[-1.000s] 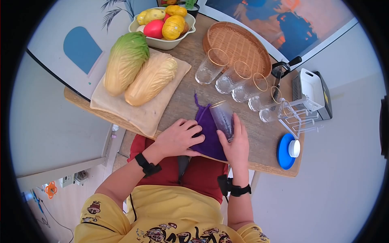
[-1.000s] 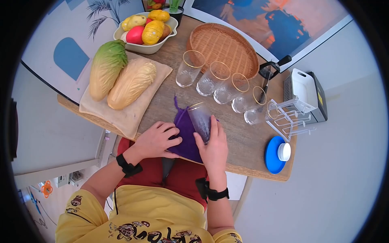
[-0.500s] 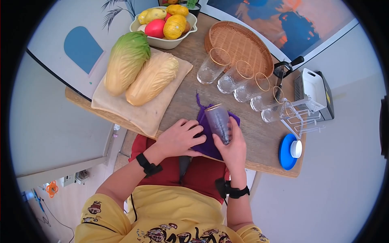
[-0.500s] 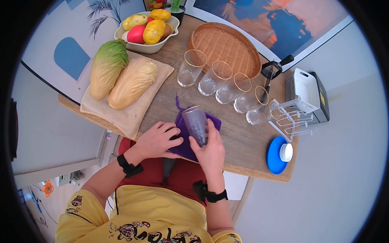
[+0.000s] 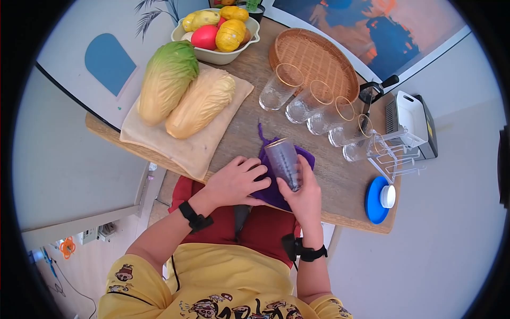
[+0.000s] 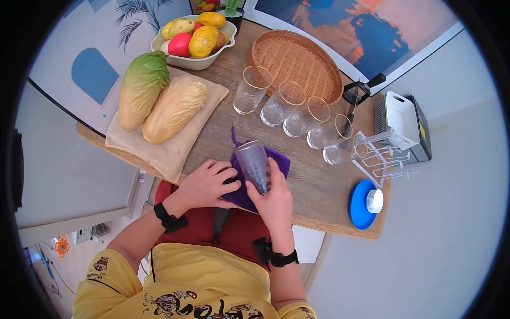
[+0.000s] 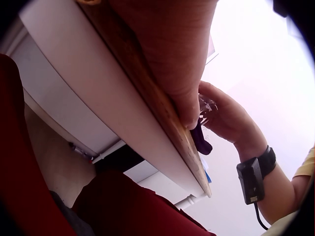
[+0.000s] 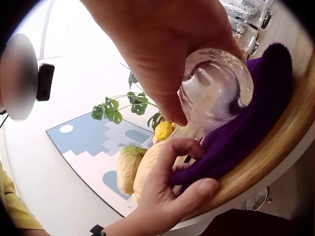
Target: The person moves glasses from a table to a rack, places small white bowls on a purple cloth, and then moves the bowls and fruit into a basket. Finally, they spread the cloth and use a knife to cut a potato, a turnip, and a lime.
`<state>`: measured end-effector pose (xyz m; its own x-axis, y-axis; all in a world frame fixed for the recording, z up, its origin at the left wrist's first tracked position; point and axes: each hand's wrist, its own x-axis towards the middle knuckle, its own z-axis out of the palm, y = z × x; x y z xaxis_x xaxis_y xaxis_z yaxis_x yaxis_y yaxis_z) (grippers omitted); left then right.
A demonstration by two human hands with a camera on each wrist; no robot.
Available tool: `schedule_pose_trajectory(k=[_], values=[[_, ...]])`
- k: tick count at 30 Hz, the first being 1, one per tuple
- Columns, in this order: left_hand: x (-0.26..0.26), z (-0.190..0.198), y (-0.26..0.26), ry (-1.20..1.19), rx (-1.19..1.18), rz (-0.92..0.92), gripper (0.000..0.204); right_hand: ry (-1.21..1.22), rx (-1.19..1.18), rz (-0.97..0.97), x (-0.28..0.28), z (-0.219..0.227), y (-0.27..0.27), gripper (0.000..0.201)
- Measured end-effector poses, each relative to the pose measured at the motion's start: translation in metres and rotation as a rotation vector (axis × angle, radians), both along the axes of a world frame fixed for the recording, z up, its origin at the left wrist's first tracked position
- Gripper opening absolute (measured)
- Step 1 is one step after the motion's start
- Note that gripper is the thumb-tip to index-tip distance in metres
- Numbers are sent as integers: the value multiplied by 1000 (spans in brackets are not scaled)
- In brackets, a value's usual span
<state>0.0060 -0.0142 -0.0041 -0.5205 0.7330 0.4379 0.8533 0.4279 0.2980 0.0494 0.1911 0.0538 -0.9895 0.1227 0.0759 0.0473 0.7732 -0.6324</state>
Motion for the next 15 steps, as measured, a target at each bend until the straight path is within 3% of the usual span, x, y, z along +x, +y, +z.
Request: schedule_pose_trajectory(k=[10, 13, 15], values=[[0, -3, 0, 13, -5, 1, 54, 25, -17, 99, 0, 0, 8, 75], [-1, 0, 0, 12, -15, -1, 54, 83, 46, 83, -2, -9, 14, 74], [-1, 1, 0, 8, -23, -1, 54, 232, 227, 26, -4, -8, 12, 70]])
